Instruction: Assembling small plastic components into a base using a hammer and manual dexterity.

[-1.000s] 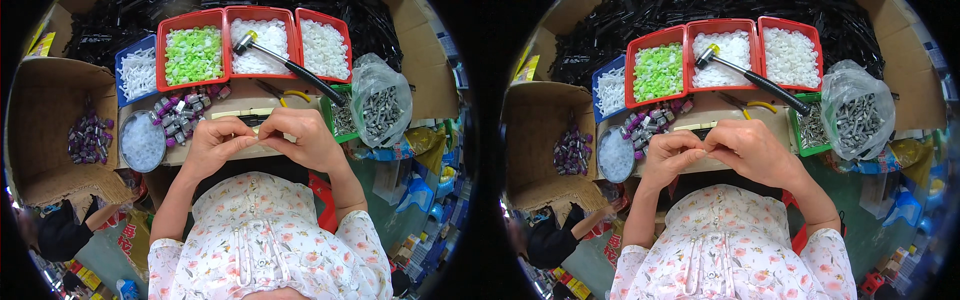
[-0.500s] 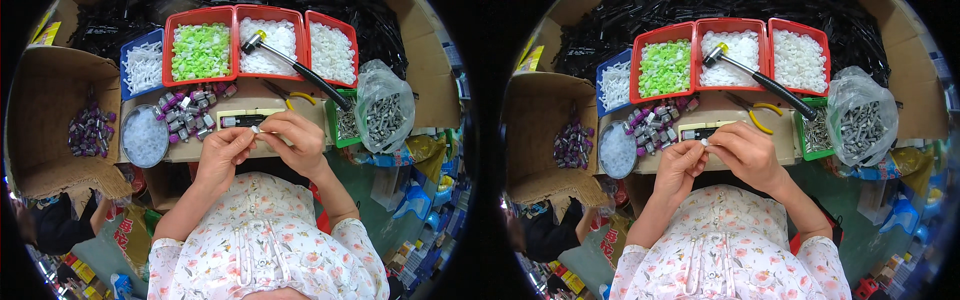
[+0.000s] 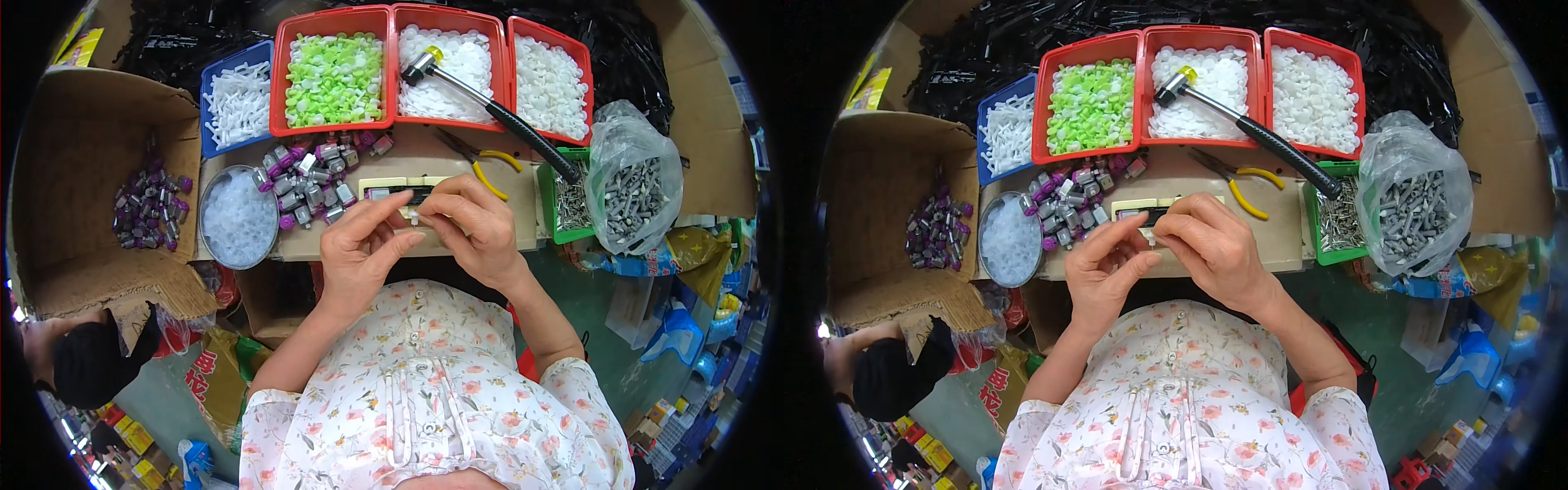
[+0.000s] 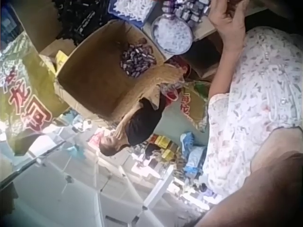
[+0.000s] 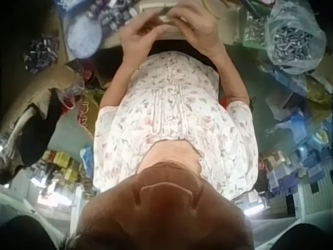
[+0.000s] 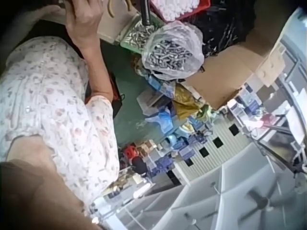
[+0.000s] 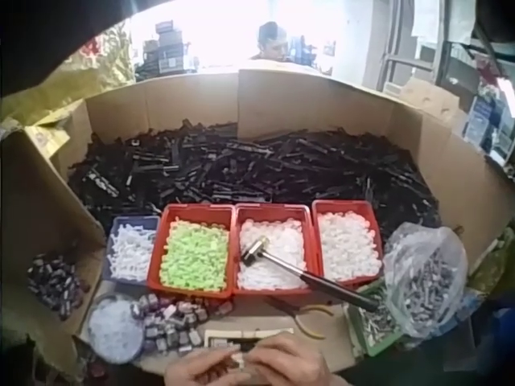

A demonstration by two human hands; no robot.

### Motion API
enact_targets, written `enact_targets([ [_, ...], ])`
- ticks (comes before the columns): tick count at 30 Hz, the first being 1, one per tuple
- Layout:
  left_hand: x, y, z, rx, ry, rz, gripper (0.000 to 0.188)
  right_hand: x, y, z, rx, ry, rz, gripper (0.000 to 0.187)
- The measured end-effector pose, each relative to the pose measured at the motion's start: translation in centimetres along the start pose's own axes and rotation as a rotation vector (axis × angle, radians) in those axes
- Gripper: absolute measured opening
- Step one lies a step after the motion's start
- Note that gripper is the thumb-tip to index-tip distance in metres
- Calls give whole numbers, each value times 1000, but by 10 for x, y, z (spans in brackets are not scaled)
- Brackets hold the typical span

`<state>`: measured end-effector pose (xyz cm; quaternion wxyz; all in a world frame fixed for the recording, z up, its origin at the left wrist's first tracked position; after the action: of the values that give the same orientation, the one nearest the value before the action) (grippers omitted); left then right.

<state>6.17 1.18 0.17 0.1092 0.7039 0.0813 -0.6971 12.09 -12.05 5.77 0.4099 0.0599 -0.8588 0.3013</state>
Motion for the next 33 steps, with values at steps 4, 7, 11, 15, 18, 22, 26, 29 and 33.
enact_targets([
  [4, -5, -1, -5, 59, 117, -135, 37, 0, 7, -2, 38, 19, -31, 18],
  [7, -7, -4, -5, 43, 161, -152, 38, -3, 12, -1, 51, 22, -17, 17],
  [11, -4, -14, -5, -15, 32, -262, 37, -12, 16, -4, 61, 40, 70, 18],
  [15, -35, -14, 5, -110, 541, -711, 39, -18, 24, -11, 74, -25, 168, 17],
  [18, -31, -5, 13, -97, 650, -824, 38, -23, 31, -13, 111, -28, 172, 16],
  [22, -23, 5, 15, -64, 687, -887, 37, -27, 30, -12, 115, -2, 135, 15],
  [26, -21, 11, 12, -35, 708, -924, 37, -34, 30, -10, 140, 33, 144, 11],
  [29, -21, 12, 11, -23, 722, -923, 37, -35, 32, -9, 151, 32, 153, 11],
  [33, -20, 12, 11, -20, 743, -921, 37, -37, 31, -10, 154, 31, 147, 12],
])
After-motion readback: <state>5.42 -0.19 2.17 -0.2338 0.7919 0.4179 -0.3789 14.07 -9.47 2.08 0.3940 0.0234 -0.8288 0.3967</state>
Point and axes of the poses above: each hand's wrist, its own z-axis away from the middle knuckle, its own y-axis out of the palm, x = y × z, the point moved 10 cm from there along -z, towards the middle knuckle, and after that the axes turned 1 degree about -z, right-handed, at the moved point
